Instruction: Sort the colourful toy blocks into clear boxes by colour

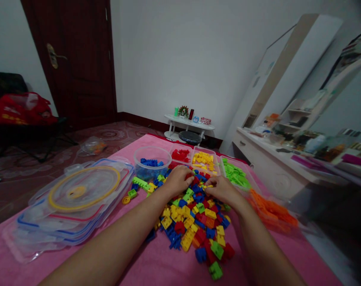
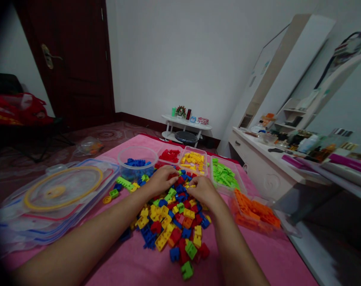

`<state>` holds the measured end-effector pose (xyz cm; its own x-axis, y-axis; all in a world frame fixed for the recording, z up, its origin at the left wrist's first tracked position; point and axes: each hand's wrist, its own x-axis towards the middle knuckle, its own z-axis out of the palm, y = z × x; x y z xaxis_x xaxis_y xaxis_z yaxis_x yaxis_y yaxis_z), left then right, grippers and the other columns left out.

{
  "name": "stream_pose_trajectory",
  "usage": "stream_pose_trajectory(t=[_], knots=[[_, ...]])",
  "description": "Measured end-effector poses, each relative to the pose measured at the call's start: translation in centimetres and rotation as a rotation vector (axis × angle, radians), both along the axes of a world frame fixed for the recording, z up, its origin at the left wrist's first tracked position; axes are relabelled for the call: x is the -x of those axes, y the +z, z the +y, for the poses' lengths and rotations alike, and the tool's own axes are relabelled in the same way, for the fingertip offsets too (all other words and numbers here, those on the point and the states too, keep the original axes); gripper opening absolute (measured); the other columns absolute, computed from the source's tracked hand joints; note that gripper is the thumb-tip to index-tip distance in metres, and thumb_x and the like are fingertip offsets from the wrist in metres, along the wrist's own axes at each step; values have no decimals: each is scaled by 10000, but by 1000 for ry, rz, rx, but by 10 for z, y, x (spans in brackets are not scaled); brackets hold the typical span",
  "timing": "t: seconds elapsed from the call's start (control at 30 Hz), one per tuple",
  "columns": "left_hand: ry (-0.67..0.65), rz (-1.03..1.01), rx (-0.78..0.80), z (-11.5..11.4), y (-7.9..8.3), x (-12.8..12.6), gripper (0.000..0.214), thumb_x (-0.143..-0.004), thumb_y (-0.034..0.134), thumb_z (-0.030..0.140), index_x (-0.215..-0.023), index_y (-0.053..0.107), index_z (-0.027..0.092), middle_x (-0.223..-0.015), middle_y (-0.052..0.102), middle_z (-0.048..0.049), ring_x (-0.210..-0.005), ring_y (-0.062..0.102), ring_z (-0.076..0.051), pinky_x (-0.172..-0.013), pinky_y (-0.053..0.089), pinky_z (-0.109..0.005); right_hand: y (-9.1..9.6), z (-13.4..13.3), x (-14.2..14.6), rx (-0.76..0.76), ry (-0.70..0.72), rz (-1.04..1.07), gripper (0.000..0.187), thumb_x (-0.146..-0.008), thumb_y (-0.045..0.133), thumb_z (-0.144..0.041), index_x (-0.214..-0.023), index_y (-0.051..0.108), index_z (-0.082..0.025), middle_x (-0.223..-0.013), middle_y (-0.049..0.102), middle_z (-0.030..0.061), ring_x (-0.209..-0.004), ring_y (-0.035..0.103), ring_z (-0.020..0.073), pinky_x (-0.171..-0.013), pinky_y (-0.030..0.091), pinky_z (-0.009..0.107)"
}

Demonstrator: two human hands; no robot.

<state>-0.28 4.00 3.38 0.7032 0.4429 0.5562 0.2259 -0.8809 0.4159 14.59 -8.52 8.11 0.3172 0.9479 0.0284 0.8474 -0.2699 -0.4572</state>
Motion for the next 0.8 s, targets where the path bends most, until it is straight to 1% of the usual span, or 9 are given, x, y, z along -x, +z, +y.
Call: stream_pose_trajectory(t=[0.07, 0.13, 0.2, 0.27, 0.33, 0.47, 0.57, 0.7, 0.8], knots=[[8, -6, 9, 0, 0, 0, 207, -816, 532, 273, -903, 686, 166, -897, 670, -65, -886, 592, -192, -831, 439, -312, 10, 7, -8, 33, 4, -38, 102, -627, 561, -205, -601, 643, -151, -523, 598, 3, -497, 521, 113, -449, 318, 204], [11, -5, 14, 0, 0, 0, 211, -818, 529, 276, -907, 686, 167, -902, 669, -66, -892, 592, -192, -837, 439, -312, 22, 15, -17, -32, -47, -76, 111, -637, 584, -220, -635, 662, -141, -547, 615, 18, -503, 538, 124, -461, 354, 212], [11, 4, 15, 0, 1, 0, 214, -819, 525, 275, -906, 686, 165, -905, 668, -69, -894, 591, -194, -836, 440, -311, 34, 23, -26, -243, -138, -84, 264, -664, 621, -288, -859, 691, -125, -745, 683, 69, -571, 588, 145, -522, 429, 241], [12, 12, 19, 0, 1, 1, 217, -818, 526, 277, -907, 687, 163, -905, 667, -73, -891, 590, -196, -832, 440, -312, 39, 27, -29, -468, -206, -72, 496, -676, 647, -361, -1110, 620, -122, -1009, 672, 131, -675, 631, 170, -628, 491, 297], [12, 15, 25, 0, 2, 1, 220, -818, 528, 280, -914, 688, 162, -908, 668, -74, -893, 591, -196, -834, 439, -311, 34, 28, -25, -575, -205, -41, 563, -690, 644, -384, -1186, 571, -128, -1121, 635, 151, -756, 646, 190, -710, 508, 339], [18, -4, 55, -2, 5, 1, 233, -829, 520, 298, -915, 693, 168, -913, 678, -71, -896, 596, -191, -837, 435, -298, -1, 24, 2, -559, -51, 133, 390, -728, 600, -341, -1062, 630, -143, -1060, 664, 121, -830, 649, 200, -743, 520, 341], [22, -33, 100, -7, 10, 3, 270, -861, 463, 311, -931, 689, 180, -916, 691, -61, -871, 610, -183, -797, 439, -275, -22, 22, 20, -529, 77, 105, 288, -721, 594, -282, -975, 668, -167, -1018, 681, 97, -907, 635, 217, -831, 494, 378], [89, -145, 250, -11, 15, 6, 359, -904, 365, 350, -906, 686, 189, -865, 703, -41, -794, 629, -168, -721, 451, -252, -20, 17, 28, -573, 141, 3, 212, -742, 568, -236, -911, 689, -192, -1017, 686, 68, -994, 603, 213, -926, 430, 380], [26, -209, 411, -7, 24, 6, 413, -899, 366, 401, -824, 691, 158, -778, 703, -47, -735, 638, -166, -680, 474, -252, -4, 10, 35, -595, 135, -15, 164, -770, 543, -232, -853, 680, -193, -934, 691, 51, -919, 613, 197, -879, 441, 345]])
